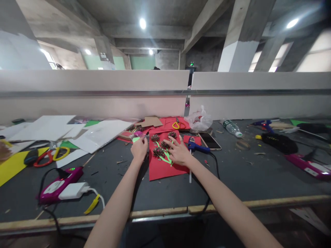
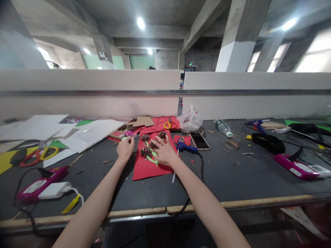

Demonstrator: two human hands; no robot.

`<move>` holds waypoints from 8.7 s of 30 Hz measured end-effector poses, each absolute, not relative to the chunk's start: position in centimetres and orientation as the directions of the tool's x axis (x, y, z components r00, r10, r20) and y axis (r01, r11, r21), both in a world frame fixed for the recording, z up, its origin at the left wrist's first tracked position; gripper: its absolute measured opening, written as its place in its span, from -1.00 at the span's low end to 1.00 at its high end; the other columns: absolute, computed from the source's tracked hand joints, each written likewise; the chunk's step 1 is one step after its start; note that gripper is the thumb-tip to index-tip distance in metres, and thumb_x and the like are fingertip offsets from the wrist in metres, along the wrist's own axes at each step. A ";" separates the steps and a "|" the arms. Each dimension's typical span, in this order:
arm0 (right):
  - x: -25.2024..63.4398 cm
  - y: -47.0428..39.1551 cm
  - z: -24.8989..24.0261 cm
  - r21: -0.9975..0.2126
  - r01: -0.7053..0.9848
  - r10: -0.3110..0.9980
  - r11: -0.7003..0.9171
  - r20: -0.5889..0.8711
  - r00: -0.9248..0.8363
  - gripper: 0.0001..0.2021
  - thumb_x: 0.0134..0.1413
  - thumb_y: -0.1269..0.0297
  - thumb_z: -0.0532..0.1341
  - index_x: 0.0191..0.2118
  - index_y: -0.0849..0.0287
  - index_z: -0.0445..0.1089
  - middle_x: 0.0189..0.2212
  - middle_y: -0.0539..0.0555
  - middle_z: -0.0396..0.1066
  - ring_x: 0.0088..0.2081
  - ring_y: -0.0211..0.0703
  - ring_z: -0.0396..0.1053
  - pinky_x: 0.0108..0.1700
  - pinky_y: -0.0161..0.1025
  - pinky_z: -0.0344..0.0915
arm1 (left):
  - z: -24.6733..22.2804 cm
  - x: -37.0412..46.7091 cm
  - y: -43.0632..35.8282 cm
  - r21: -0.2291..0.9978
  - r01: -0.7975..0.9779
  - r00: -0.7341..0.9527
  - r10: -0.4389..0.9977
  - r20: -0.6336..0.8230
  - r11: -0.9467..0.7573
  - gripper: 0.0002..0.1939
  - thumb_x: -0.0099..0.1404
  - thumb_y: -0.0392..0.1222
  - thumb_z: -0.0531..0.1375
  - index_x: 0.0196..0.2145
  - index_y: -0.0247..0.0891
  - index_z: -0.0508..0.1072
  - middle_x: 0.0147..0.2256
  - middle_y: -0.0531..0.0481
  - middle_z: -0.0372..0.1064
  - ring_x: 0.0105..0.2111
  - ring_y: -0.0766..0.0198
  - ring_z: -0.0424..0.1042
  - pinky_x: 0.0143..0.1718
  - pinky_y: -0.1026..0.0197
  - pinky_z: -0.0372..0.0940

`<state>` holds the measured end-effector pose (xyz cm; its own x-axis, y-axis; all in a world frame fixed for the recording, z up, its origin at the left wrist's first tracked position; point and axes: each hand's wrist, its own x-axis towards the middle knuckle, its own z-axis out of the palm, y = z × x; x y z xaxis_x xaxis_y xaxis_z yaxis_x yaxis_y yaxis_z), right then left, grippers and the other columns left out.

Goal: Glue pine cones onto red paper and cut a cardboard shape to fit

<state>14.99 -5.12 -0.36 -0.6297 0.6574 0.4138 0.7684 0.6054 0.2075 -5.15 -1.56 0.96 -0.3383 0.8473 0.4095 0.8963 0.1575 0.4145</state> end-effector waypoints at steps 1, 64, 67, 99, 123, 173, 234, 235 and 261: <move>14.9 -5.1 -0.4 0.215 0.767 0.660 0.605 0.403 -0.634 -0.74 0.03 0.22 0.02 -0.33 0.11 0.44 0.17 -0.01 -0.01 0.20 0.01 -0.27 0.11 0.21 -0.59 | 0.9 -5.1 -1.6 0.414 0.896 -0.343 0.845 0.409 0.163 -0.56 0.21 0.02 -0.14 -0.35 -0.20 0.46 -0.36 -0.16 0.43 -0.32 0.10 0.39 -0.37 0.20 0.19; 14.5 -5.5 -0.2 0.253 0.728 0.634 0.637 0.367 -0.681 -0.71 0.02 0.33 -0.01 -0.22 0.17 0.42 0.13 0.06 0.07 0.17 0.00 -0.12 0.15 0.21 -0.42 | 0.8 -4.8 -1.8 0.352 0.924 -0.285 0.878 0.384 0.146 -0.58 0.22 -0.03 -0.13 -0.20 -0.15 0.45 -0.32 -0.15 0.43 -0.30 0.12 0.39 -0.33 0.18 0.20; 14.7 -5.5 -0.3 0.216 0.747 0.644 0.628 0.394 -0.656 -0.73 0.01 0.35 0.00 -0.26 0.17 0.43 0.13 0.06 0.07 0.17 0.01 -0.13 0.15 0.21 -0.44 | 0.8 -4.8 -1.8 0.353 0.924 -0.287 0.878 0.383 0.148 -0.58 0.22 -0.02 -0.13 -0.19 -0.16 0.45 -0.32 -0.15 0.43 -0.30 0.13 0.39 -0.33 0.19 0.20; 14.7 -5.2 -1.4 0.118 0.797 0.714 0.592 0.381 -0.587 -0.74 -0.04 0.32 0.02 -0.26 0.14 0.40 0.14 0.05 0.05 0.19 -0.01 -0.21 0.11 0.26 -0.41 | 0.7 -4.8 -1.9 0.317 0.940 -0.254 0.882 0.397 0.128 -0.58 0.22 -0.03 -0.14 -0.21 -0.15 0.44 -0.33 -0.15 0.43 -0.31 0.12 0.39 -0.34 0.19 0.20; 14.6 -5.2 -1.4 0.088 0.788 0.718 0.609 0.361 -0.595 -0.74 -0.06 0.40 0.01 -0.30 0.16 0.42 0.10 0.05 0.13 0.18 -0.02 -0.18 0.12 0.26 -0.44 | 0.8 -4.7 -1.9 0.302 0.943 -0.254 0.888 0.383 0.140 -0.59 0.21 -0.03 -0.14 -0.36 -0.22 0.45 -0.37 -0.15 0.42 -0.32 0.12 0.39 -0.36 0.19 0.20; 15.6 -5.2 -0.4 -0.117 0.888 0.746 0.445 0.597 -0.295 -0.67 -0.05 0.43 -0.04 -0.12 0.25 0.26 -0.05 0.20 0.24 0.06 -0.04 0.02 0.13 0.08 -0.32 | 0.0 -1.7 -3.4 0.101 0.694 0.664 0.688 0.294 -0.713 -0.44 0.02 -0.20 0.07 0.01 -0.33 0.13 0.04 -0.21 0.17 0.07 0.10 0.10 0.09 0.05 -0.07; 15.6 -5.0 -0.5 -0.082 0.890 0.745 0.449 0.585 -0.322 -0.72 -0.04 0.42 -0.04 -0.17 0.25 0.26 -0.10 0.20 0.28 0.02 -0.05 0.07 0.13 0.06 -0.29 | -0.1 -1.1 -3.9 -0.031 0.681 0.700 0.639 0.319 -0.731 -0.67 0.04 -0.17 0.05 -0.20 -0.24 0.37 -0.16 -0.10 0.35 0.00 0.11 0.15 0.11 0.03 -0.17; 15.6 -5.0 -0.5 -0.081 0.889 0.743 0.450 0.586 -0.323 -0.73 -0.04 0.42 -0.03 -0.18 0.25 0.26 -0.11 0.19 0.28 0.02 -0.06 0.07 0.13 0.06 -0.29 | -0.1 -1.2 -3.8 -0.029 0.677 0.704 0.636 0.317 -0.735 -0.67 0.04 -0.17 0.06 -0.20 -0.23 0.37 -0.16 -0.09 0.36 0.01 0.11 0.15 0.11 0.03 -0.17; 15.6 -4.8 -0.8 -0.064 0.887 0.727 0.456 0.602 -0.330 -0.76 -0.05 0.42 -0.03 -0.22 0.25 0.27 -0.15 0.18 0.30 -0.01 -0.06 0.09 0.11 0.04 -0.26 | -1.1 -1.4 -3.1 -0.070 0.616 0.750 0.558 0.356 -0.784 -0.70 0.02 -0.19 0.07 -0.25 -0.25 0.41 -0.19 -0.08 0.36 -0.07 0.16 0.22 0.09 0.05 -0.09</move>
<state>15.63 -4.79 -0.77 -0.3303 0.7271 0.6018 0.8875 0.4564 -0.0644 -1.35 -3.11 -1.05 0.7501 0.5576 0.3556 0.6163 -0.7844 -0.0703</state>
